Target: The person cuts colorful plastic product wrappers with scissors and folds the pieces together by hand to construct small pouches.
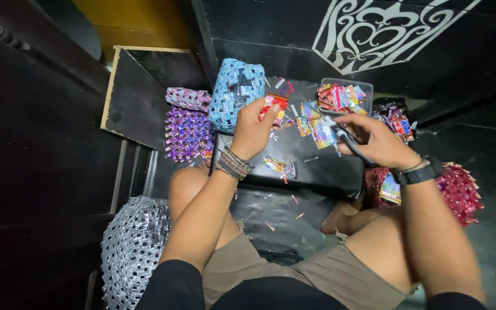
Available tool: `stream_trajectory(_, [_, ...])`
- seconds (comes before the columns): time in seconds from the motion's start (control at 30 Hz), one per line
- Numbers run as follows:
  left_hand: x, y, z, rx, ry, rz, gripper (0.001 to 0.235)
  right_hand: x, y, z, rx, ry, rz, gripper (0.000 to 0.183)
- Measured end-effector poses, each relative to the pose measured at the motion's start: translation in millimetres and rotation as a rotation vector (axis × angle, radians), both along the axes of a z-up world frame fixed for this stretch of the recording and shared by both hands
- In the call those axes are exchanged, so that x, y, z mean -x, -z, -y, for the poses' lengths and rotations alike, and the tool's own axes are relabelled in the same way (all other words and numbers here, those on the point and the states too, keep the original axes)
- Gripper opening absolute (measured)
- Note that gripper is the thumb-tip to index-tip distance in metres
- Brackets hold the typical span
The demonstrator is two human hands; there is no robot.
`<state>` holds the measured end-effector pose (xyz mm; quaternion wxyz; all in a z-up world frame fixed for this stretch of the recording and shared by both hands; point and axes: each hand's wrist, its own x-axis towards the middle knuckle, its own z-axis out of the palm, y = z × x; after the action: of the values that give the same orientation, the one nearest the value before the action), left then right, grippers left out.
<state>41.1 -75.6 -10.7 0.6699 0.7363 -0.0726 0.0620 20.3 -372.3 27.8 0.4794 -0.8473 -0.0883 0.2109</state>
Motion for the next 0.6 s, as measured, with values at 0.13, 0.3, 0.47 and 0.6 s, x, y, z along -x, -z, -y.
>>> stream_trajectory(0.13, [-5.3, 18.7, 6.2, -0.073, 0.042, -0.002, 0.021, 12.2, 26.2, 23.9, -0.172, 0.085, 0.011, 0.067])
stream_trajectory(0.3, [-4.7, 15.9, 13.9, -0.06, 0.133, -0.032, 0.022, 19.2, 16.6, 23.6, -0.155, 0.043, 0.082, 0.068])
stream_trajectory(0.47, [4.1, -0.6, 16.6, -0.037, 0.169, -0.047, 0.019, 18.4, 9.1, 7.7, -0.164, 0.008, 0.038, 0.066])
stream_trajectory(0.6, [10.3, -0.8, 17.4, -0.025, 0.201, -0.068, 0.018, 19.4, 0.6, -4.2, -0.172, -0.013, 0.024, 0.063])
